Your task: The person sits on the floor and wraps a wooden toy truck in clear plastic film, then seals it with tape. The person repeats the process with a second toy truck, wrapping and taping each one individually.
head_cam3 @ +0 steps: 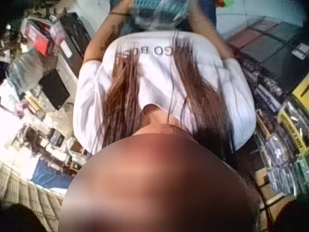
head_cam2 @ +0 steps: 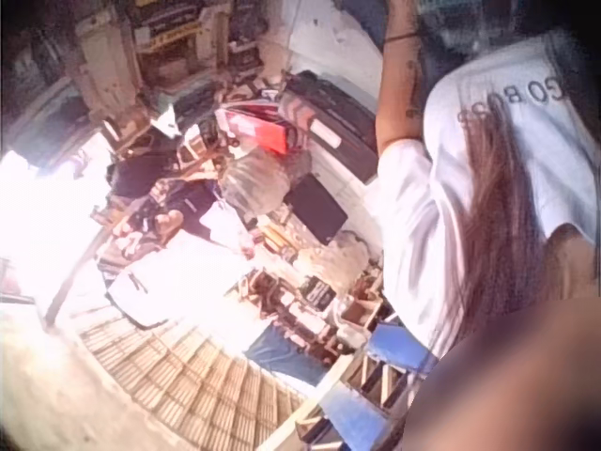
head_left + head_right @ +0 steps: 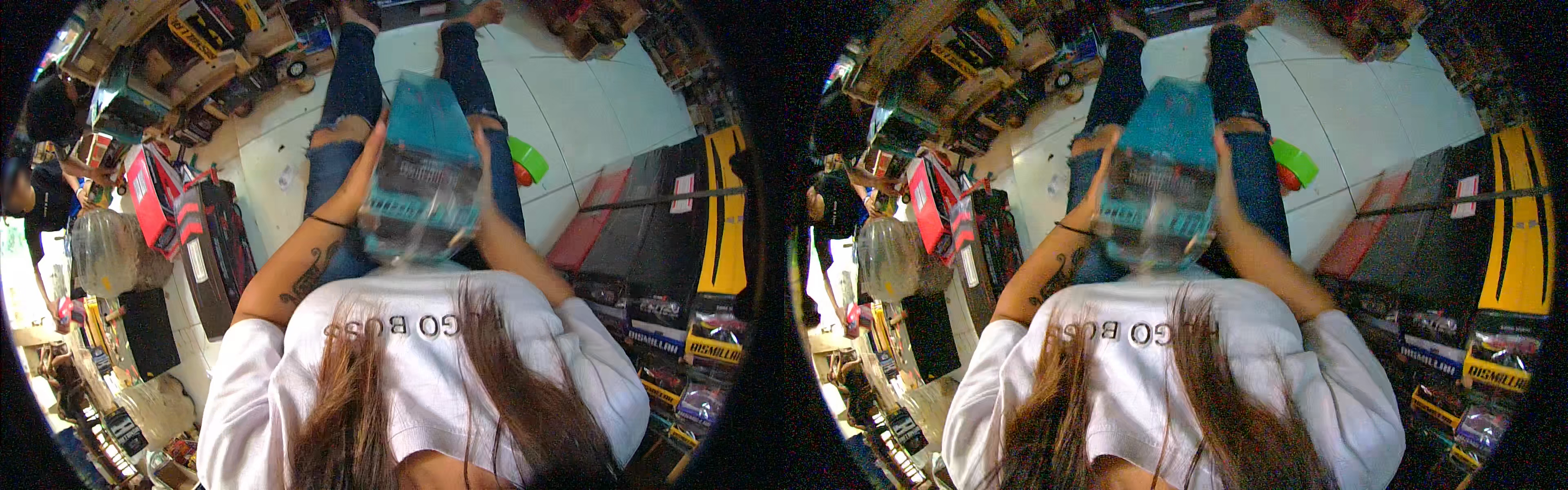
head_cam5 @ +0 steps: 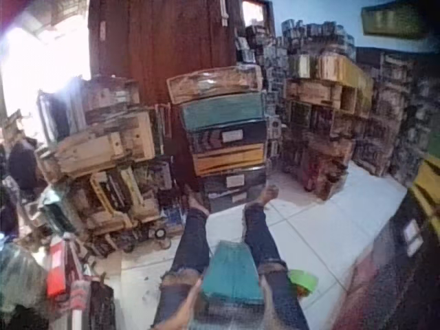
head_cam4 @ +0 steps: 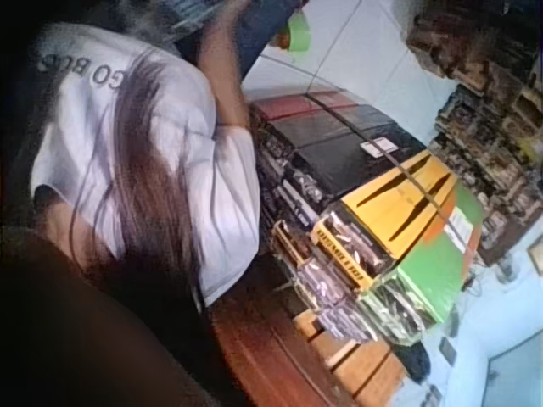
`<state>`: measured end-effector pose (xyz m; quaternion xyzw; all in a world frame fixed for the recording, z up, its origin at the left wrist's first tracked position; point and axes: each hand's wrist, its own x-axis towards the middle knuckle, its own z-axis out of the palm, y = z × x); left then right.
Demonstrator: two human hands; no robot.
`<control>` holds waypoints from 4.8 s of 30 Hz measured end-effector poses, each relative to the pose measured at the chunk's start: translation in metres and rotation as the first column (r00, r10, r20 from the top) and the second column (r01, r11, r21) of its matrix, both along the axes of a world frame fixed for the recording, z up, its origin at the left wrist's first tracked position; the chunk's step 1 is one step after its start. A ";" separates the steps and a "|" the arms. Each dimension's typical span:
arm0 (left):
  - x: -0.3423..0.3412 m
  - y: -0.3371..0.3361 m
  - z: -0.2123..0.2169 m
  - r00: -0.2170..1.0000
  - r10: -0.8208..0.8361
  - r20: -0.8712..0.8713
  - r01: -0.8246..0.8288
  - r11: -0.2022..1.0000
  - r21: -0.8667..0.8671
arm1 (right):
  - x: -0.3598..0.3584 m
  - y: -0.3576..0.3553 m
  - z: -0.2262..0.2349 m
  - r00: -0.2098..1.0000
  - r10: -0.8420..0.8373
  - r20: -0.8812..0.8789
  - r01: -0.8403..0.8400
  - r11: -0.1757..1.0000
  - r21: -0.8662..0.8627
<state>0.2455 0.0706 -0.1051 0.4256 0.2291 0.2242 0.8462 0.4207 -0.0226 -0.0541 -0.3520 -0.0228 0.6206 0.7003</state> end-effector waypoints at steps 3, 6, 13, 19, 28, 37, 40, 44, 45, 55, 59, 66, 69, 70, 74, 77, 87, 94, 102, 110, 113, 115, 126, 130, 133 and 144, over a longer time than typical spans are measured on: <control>0.018 -0.018 -0.006 0.976 0.094 0.198 -0.084 0.995 -0.059 | 0.011 -0.005 0.014 0.953 0.224 0.203 -0.231 0.973 0.012; 0.012 -0.036 0.008 0.947 0.290 0.137 -0.224 0.903 -0.366 | 0.023 -0.022 0.022 0.827 0.295 0.479 -0.178 0.945 -0.274; -0.050 -0.061 0.091 0.907 0.384 0.173 -0.262 0.194 0.945 | 0.021 -0.068 0.066 -0.185 -0.391 0.902 -0.300 0.896 0.327; -0.042 -0.049 0.132 0.932 0.359 0.057 -0.121 0.158 0.980 | 0.025 -0.054 0.123 -0.138 -0.234 0.962 -0.378 0.911 0.167; -0.036 -0.050 0.138 0.940 0.341 -0.022 -0.035 0.161 0.986 | 0.000 -0.050 0.104 -0.236 -0.302 0.924 -0.410 0.893 0.187; -0.021 -0.064 0.152 0.892 0.449 0.057 -0.010 -0.107 0.994 | 0.013 -0.045 0.121 -0.025 -0.252 0.967 -0.428 0.877 0.218; -0.012 -0.066 0.151 0.875 0.473 0.100 0.001 -0.208 0.978 | 0.011 -0.046 0.118 -0.064 -0.268 0.961 -0.490 0.848 0.203; -0.014 -0.064 0.152 0.906 0.407 0.118 -0.091 -0.084 0.992 | 0.006 -0.052 0.112 -0.130 -0.250 0.959 -0.521 0.841 0.149; -0.016 -0.065 0.154 0.910 0.401 0.106 -0.087 -0.065 0.994 | 0.004 -0.052 0.110 -0.113 -0.241 0.964 -0.510 0.847 0.152; -0.011 -0.065 0.166 0.909 0.399 0.119 -0.140 0.026 0.990 | -0.006 -0.050 0.120 -0.166 -0.385 0.908 -0.529 0.812 0.248; -0.015 -0.061 0.174 0.881 0.428 0.201 -0.120 -0.209 0.971 | -0.004 -0.052 0.125 -0.250 -0.394 0.884 -0.528 0.821 0.216; -0.015 -0.046 0.184 0.986 0.036 -0.160 0.093 0.679 0.728 | -0.003 -0.047 0.125 -0.236 -0.409 0.881 -0.562 0.797 0.220; -0.017 -0.044 0.176 0.991 0.072 -0.111 0.022 0.733 0.679 | 0.002 -0.049 0.124 -0.189 -0.377 0.907 -0.571 0.793 0.210; -0.020 -0.044 0.172 0.986 0.124 -0.110 -0.001 0.669 0.743 | 0.004 -0.050 0.123 -0.198 -0.316 0.928 -0.582 0.800 0.149; -0.045 -0.037 0.156 0.960 0.281 0.009 0.021 -0.106 0.994 | 0.016 -0.062 0.106 -0.278 -0.374 0.885 -0.499 0.843 0.199; -0.054 -0.037 0.138 0.963 0.266 -0.046 0.059 -0.040 0.997 | 0.020 -0.066 0.084 -0.271 -0.270 0.924 -0.487 0.867 0.110; -0.035 -0.052 0.146 0.934 0.356 0.015 -0.058 0.110 0.992 | 0.006 -0.056 0.099 -0.184 -0.299 0.936 -0.402 0.892 0.206; -0.019 -0.056 0.161 0.933 0.354 -0.071 -0.015 0.233 0.972 | -0.003 -0.029 0.122 -0.143 -0.342 0.929 -0.497 0.836 0.231; -0.014 -0.046 0.155 0.975 0.168 -0.149 -0.018 0.718 0.696 | -0.009 -0.036 0.143 -0.654 -0.548 0.521 -0.497 0.831 0.250; -0.025 -0.041 0.158 0.967 0.095 -0.235 0.127 0.623 0.772 | 0.004 -0.026 0.149 -0.469 -0.391 0.792 -0.585 0.809 0.054; -0.024 -0.043 0.157 0.969 0.110 -0.223 0.086 0.692 0.716 | 0.003 -0.028 0.147 -0.484 -0.492 0.724 -0.634 0.767 0.097; -0.021 -0.044 0.156 0.984 0.080 -0.160 0.043 0.764 0.644 | 0.003 -0.029 0.147 -0.495 -0.474 0.728 -0.648 0.760 0.055; -0.026 -0.038 0.165 0.979 0.145 -0.144 0.093 0.312 0.946 | 0.011 -0.015 0.142 -0.200 -0.110 0.974 -0.730 0.680 -0.073; -0.023 -0.040 0.164 0.984 0.090 -0.156 0.091 0.494 0.865 | 0.011 -0.015 0.141 -0.231 -0.171 0.958 -0.748 0.661 -0.062; -0.022 -0.042 0.164 0.980 0.120 -0.159 0.072 0.530 0.845 | 0.009 -0.017 0.142 -0.220 -0.070 0.973 -0.754 0.645 -0.124; -0.023 -0.041 0.168 0.947 0.028 -0.320 0.194 0.745 0.638 | -0.001 -0.037 0.139 -0.686 -0.633 0.360 -0.650 0.755 0.087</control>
